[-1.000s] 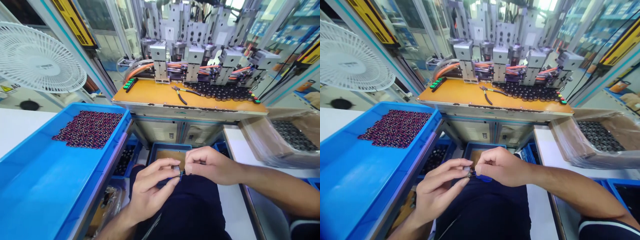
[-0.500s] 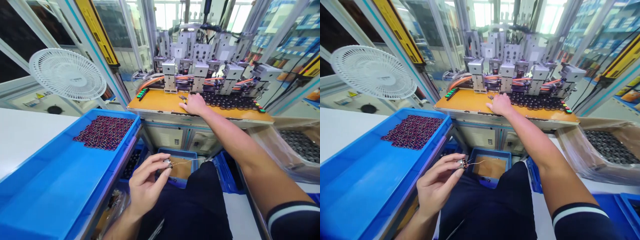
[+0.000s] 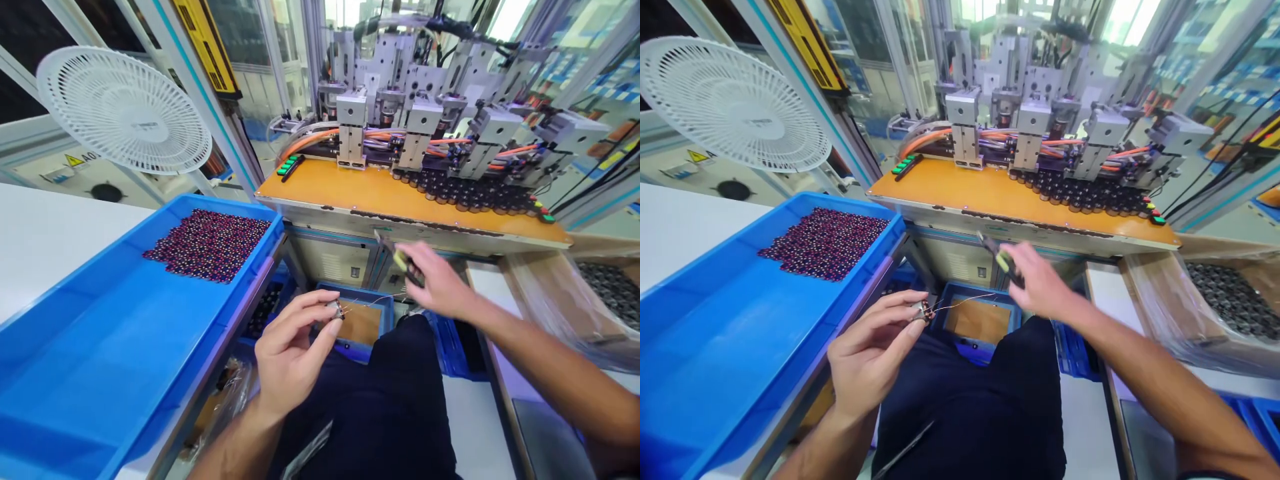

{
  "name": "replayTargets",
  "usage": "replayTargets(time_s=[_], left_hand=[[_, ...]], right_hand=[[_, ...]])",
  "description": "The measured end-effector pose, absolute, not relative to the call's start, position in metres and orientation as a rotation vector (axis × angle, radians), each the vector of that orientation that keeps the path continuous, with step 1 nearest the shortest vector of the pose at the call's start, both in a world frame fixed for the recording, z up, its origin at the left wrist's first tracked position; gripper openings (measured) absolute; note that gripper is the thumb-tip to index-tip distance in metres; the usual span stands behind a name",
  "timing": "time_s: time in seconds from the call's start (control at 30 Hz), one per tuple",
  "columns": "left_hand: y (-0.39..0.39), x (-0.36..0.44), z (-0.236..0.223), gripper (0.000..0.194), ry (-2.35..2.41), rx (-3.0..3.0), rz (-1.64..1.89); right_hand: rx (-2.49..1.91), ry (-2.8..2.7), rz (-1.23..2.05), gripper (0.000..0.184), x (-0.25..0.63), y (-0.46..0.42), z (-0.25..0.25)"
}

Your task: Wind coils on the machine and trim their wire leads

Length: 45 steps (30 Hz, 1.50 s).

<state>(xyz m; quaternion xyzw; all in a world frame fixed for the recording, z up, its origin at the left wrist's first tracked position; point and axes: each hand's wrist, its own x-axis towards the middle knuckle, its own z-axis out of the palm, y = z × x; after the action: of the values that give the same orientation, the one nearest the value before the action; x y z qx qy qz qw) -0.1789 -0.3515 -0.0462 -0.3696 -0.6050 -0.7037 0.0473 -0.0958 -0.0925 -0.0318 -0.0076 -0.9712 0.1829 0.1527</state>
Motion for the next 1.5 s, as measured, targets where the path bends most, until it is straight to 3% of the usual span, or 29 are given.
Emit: replayTargets(time_s=[0.17, 0.33, 0.9, 1.13, 1.23, 1.37, 1.5], left_hand=[[-0.347, -0.178, -0.046, 0.02, -1.874, -1.147, -2.124], [-0.342, -0.175, -0.048, 0.027, -1.873, -1.206, -2.152], [-0.35, -0.171, -0.048, 0.032, -1.882, -1.257, -2.149], [-0.348, -0.172, -0.049, 0.033, -1.875, -1.304, -2.112], [-0.348, -0.172, -0.05, 0.032, -1.874, -1.314, -2.1], [-0.35, -0.176, -0.053, 0.03, -1.827, -1.382, -2.063], [-0.348, -0.179, -0.059, 0.049, -1.684, -1.436, -2.052]], right_hand=[[0.022, -2.539, 1.589, 0.064, -0.02, -0.157, -0.065], [0.183, -2.228, 2.055, 0.074, -0.003, -0.184, -0.062], [0.262, -2.086, 2.152, 0.077, -0.022, -0.19, -0.047], [0.077, -2.183, 2.057, 0.056, -0.018, -0.196, -0.053], [0.018, -2.115, 2.163, 0.051, -0.017, -0.195, -0.057], [0.063, -1.975, 2.327, 0.057, -0.016, -0.188, -0.055], [0.101, -2.032, 2.33, 0.064, -0.011, -0.182, -0.045]])
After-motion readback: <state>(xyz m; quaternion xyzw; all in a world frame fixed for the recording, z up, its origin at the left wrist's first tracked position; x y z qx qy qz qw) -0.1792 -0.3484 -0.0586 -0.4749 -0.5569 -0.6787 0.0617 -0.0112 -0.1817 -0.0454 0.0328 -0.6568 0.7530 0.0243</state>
